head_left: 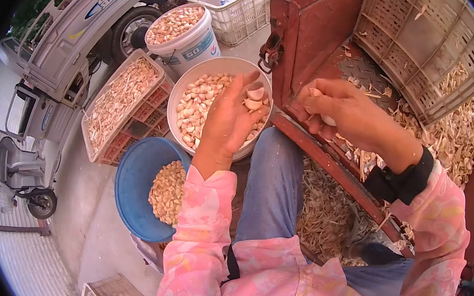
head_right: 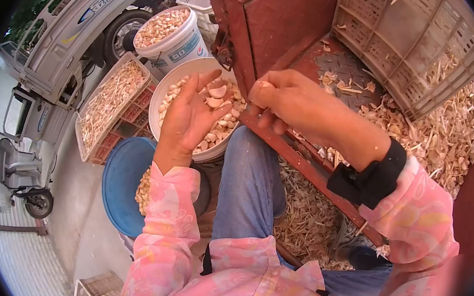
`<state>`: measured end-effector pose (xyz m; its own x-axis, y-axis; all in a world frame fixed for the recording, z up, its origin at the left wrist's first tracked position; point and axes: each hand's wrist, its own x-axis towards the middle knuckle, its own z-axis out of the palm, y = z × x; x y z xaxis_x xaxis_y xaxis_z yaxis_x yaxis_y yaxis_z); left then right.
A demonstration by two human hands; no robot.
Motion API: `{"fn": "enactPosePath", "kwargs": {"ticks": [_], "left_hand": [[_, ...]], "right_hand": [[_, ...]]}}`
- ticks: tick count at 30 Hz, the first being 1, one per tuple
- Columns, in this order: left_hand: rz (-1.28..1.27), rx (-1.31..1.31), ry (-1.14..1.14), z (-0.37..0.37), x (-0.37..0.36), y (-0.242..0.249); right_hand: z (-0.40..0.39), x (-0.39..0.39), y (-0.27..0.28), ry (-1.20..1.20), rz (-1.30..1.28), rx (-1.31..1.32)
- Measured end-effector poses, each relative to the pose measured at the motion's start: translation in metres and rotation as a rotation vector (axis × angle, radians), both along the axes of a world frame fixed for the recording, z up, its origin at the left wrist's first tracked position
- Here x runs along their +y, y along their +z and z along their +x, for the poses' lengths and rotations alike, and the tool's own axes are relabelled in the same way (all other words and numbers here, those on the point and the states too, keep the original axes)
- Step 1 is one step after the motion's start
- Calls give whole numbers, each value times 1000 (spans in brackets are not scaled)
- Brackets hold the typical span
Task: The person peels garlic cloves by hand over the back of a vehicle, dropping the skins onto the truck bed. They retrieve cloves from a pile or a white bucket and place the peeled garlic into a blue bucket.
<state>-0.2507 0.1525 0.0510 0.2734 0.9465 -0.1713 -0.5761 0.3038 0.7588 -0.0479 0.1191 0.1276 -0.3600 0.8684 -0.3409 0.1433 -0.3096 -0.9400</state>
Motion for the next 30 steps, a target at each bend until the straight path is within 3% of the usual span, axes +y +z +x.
{"fn": "enactPosePath", "kwargs": {"ticks": [1, 3, 7, 10, 13, 17, 19, 22, 23, 24, 25, 26, 27, 28, 30], "left_hand": [[-36, 115, 82, -15, 10, -4], [-126, 366, 225, -45, 27, -23], [91, 482, 295, -93, 24, -64], [118, 1587, 124, -97, 9, -94], [-204, 1854, -250, -72, 20, -118], [-129, 1750, -78, -65, 81, -171], [-70, 1702, -13, -49, 104, -173], [218, 1365, 121, -34, 123, -176], [167, 1479, 84, -27, 122, -163], [156, 1431, 116, -24, 116, -155], [351, 1263, 65, -43, 133, -179], [545, 1296, 151, -51, 141, -186], [541, 1162, 120, -40, 119, -146], [602, 1533, 242, -28, 101, -112], [850, 1456, 465, -25, 78, -83]], "right_hand": [[-25, 8, -15, -42, 19, 72], [-43, 16, -35, -3, 246, -58], [-11, 10, -57, 73, 532, -90], [36, -35, -54, -34, 258, -52], [71, -83, -46, -96, 67, -140], [98, -136, -42, -249, 21, -143], [116, -151, -37, -322, 51, -178], [155, -180, -29, -421, 175, -322], [166, -191, -24, -471, 203, -423], [183, -209, -16, -537, 215, -557], [195, -228, -9, -638, 202, -605], [201, -246, -1, -740, 195, -654], [200, -268, 10, -802, 135, -651], [197, -282, 17, -843, 86, -620], [170, -305, 36, -771, -40, -646]]}}
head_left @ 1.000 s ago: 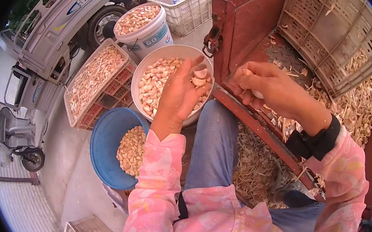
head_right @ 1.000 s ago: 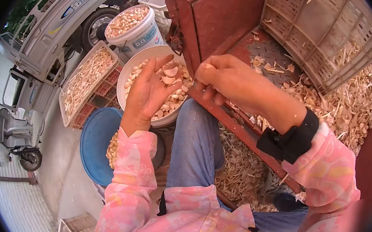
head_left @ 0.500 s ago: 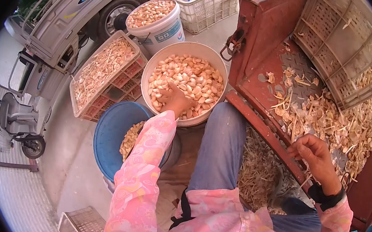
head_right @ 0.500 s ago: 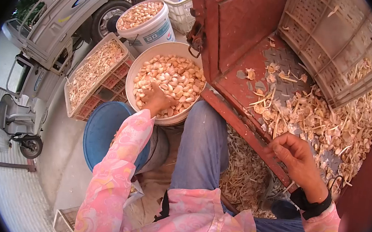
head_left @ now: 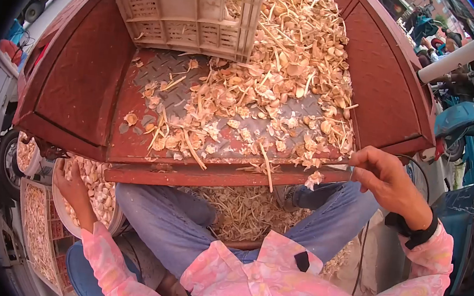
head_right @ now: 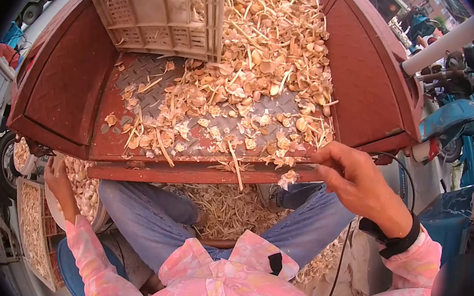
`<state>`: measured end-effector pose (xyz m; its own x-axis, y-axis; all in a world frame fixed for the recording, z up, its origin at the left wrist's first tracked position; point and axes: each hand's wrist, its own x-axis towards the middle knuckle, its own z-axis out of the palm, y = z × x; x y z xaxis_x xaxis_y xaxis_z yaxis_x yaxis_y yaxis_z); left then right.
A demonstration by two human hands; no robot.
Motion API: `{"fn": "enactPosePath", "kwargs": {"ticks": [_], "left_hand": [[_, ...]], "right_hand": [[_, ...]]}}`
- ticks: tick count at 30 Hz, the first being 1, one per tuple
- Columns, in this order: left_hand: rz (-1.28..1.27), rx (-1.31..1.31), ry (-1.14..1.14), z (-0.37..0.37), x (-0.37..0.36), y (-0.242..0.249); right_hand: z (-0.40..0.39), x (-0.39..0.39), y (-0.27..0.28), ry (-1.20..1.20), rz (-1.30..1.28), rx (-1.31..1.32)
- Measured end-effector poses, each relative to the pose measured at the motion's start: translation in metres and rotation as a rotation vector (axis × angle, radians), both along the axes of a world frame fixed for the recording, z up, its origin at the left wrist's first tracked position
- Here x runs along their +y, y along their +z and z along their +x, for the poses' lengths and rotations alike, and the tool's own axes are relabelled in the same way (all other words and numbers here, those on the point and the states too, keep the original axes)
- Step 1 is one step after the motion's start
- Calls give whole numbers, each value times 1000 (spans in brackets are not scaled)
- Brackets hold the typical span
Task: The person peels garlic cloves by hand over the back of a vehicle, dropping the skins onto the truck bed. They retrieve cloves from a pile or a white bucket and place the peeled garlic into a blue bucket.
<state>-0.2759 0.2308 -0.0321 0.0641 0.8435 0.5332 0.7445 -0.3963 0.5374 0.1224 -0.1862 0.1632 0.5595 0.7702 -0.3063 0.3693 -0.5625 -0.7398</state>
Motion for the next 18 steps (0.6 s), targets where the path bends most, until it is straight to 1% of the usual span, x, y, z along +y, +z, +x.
{"fn": "enactPosePath", "kwargs": {"ticks": [1, 3, 4, 5, 7, 8, 9, 10, 11, 13, 16, 17, 18], "left_hand": [[46, -103, 16, 26, -33, 31], [-133, -499, -223, 75, -88, 64], [-119, -540, -324, 107, -114, 76], [-105, -588, -419, 138, -138, 86], [-30, -267, -554, 183, -184, 99], [2, -233, -660, 206, -202, 100], [-102, -296, -830, 228, -216, 95], [-266, -372, -1006, 252, -228, 89], [-397, -390, -1073, 274, -241, 84], [-463, -308, -1215, 314, -250, 64], [-379, -162, -1215, 343, -258, 50], [-410, -128, -1193, 344, -259, 51], [-457, -163, -1195, 345, -261, 50]], "right_hand": [[-15, -2, 13, 128, -82, -99], [-10, 1, 8, 125, -43, -129], [-3, 2, 7, 127, -27, -146], [15, 5, -7, 140, 0, -348], [53, 0, -42, 220, 83, -615], [65, -3, -57, 217, 83, -622], [75, -7, -71, 215, 81, -628], [83, -10, -80, 215, 79, -627], [86, -8, -87, 238, 126, -665], [88, 6, -101, 280, 244, -737], [102, 21, -139, 354, 200, -753], [106, 25, -148, 332, 220, -785], [109, 26, -150, 321, 216, -758]]}}
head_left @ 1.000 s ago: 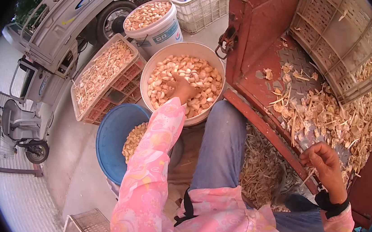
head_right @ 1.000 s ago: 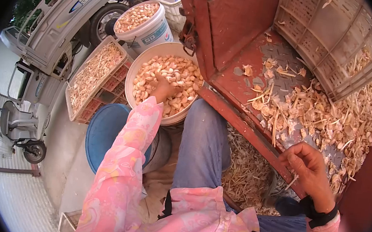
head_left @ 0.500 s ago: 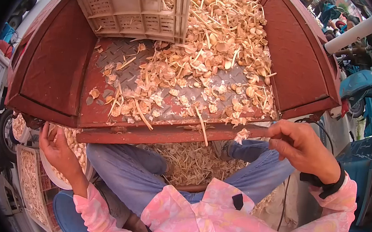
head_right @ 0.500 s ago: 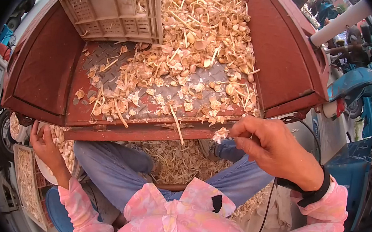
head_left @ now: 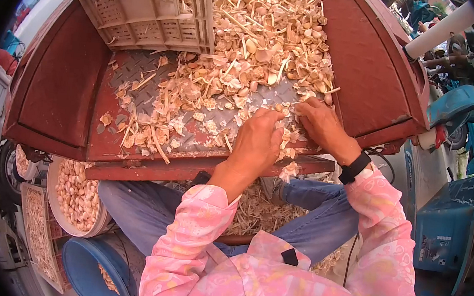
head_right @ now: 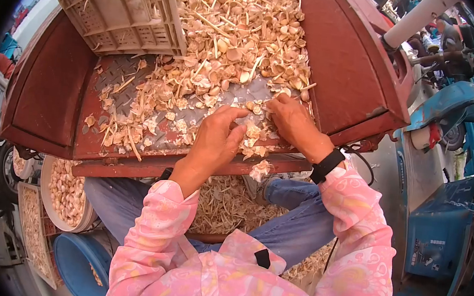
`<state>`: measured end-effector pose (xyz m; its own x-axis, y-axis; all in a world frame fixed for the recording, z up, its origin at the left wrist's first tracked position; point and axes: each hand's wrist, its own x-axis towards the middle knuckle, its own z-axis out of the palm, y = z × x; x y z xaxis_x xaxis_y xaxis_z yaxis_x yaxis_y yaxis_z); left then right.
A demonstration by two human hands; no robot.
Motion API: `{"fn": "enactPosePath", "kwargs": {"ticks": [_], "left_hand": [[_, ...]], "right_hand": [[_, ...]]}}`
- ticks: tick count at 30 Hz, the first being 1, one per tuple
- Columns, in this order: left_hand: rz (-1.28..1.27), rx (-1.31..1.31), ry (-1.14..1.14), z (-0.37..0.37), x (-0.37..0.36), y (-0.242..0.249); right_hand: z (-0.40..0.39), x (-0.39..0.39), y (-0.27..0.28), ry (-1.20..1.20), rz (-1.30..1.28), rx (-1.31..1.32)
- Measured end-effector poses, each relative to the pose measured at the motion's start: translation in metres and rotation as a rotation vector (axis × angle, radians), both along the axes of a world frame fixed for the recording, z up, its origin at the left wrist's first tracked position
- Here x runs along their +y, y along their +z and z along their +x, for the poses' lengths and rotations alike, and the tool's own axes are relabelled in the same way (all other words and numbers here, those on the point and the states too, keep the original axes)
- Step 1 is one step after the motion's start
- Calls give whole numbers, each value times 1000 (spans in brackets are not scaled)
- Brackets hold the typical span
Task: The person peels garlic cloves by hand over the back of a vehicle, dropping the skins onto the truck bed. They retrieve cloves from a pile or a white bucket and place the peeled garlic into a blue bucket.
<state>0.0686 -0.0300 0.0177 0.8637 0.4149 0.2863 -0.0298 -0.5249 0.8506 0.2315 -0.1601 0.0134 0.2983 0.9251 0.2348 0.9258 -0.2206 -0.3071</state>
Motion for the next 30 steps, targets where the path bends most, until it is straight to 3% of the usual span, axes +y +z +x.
{"fn": "enactPosePath", "kwargs": {"ticks": [2, 5, 8, 9, 12, 15, 18, 24, 28, 30], "left_hand": [[-110, 1, 2, -3, -2, -4], [-294, -32, 73, -1, -9, -6], [-635, -35, 4, 3, -9, -26], [-698, -12, 26, -1, -9, -13], [-737, -38, 64, -7, -1, -18], [-771, -249, 132, -9, 0, -17], [-677, -303, 102, -19, 3, -11], [-580, -294, 125, -36, 15, -8], [-997, -337, 109, -49, 16, 2], [-1205, -359, -46, -62, 12, 17]], "right_hand": [[1, 3, -1, -11, -10, 62], [-27, 6, 7, 81, 224, 127], [-45, 11, 9, 144, 350, 73], [-47, 11, 8, 133, 347, 174], [-54, 19, 14, 74, 295, 297], [-56, 33, 16, 41, 317, 568], [-59, 41, 20, 164, 351, 501], [-69, 43, 23, 241, 394, 711], [-68, 45, 14, 146, 408, 1006], [-60, 46, 12, 45, 304, 951]]}}
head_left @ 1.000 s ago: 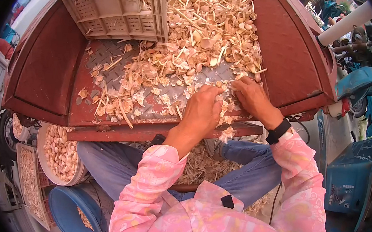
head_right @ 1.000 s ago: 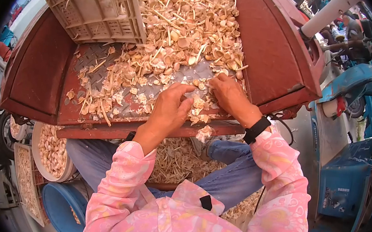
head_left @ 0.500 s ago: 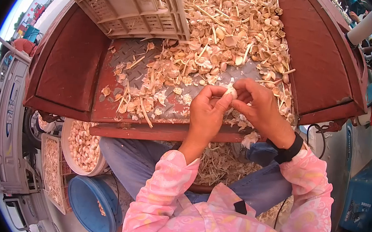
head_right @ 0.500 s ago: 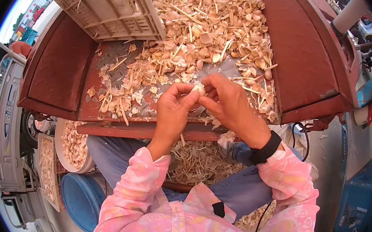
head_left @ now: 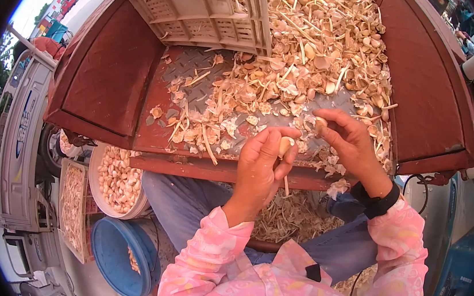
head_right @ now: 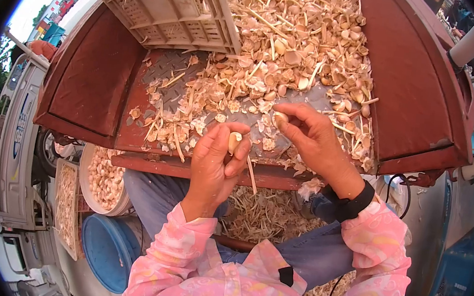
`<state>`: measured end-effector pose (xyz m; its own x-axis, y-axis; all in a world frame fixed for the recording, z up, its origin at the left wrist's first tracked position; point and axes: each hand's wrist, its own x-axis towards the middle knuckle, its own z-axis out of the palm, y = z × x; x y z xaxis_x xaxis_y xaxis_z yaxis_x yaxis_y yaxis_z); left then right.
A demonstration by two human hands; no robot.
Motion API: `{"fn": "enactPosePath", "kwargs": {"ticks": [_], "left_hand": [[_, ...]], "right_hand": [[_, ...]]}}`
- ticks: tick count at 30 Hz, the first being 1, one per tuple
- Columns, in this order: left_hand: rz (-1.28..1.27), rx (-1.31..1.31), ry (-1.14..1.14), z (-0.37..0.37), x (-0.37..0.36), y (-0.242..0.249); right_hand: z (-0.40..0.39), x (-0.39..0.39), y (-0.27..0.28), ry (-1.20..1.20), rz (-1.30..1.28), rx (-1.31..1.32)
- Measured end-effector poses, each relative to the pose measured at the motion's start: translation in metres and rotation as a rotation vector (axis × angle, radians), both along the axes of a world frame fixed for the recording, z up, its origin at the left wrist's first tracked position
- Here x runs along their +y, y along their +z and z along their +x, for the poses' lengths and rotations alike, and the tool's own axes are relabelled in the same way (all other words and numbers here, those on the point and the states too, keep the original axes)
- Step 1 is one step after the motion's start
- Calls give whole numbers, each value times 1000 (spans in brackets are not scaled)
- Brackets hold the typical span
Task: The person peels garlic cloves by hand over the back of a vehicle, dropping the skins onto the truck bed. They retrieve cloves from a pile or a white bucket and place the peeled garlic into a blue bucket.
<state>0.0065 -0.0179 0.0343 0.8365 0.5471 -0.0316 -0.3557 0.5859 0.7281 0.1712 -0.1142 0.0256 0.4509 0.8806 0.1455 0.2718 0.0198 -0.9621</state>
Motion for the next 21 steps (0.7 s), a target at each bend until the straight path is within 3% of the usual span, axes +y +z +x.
{"fn": "enactPosePath", "kwargs": {"ticks": [1, 3, 4, 7, 10, 14, 21], "left_hand": [[-52, -54, -74, -8, -6, 12], [142, -125, -253, -30, -29, 50], [136, -234, -391, -40, -39, 73], [254, -663, -550, -50, -57, 76], [115, -721, -573, -54, -70, 94], [-27, -740, -531, -58, -84, 104], [73, -728, -485, -62, -79, 104]], "right_hand": [[7, -3, -3, -5, -120, -56], [9, -5, -6, -4, -397, -85], [5, -7, -7, 11, -319, -45], [-17, -13, -7, 95, -126, 153], [-33, -17, 7, 85, 11, 291], [-29, -21, 4, 130, -51, 379], [-31, -20, -7, 111, -45, 369]]}}
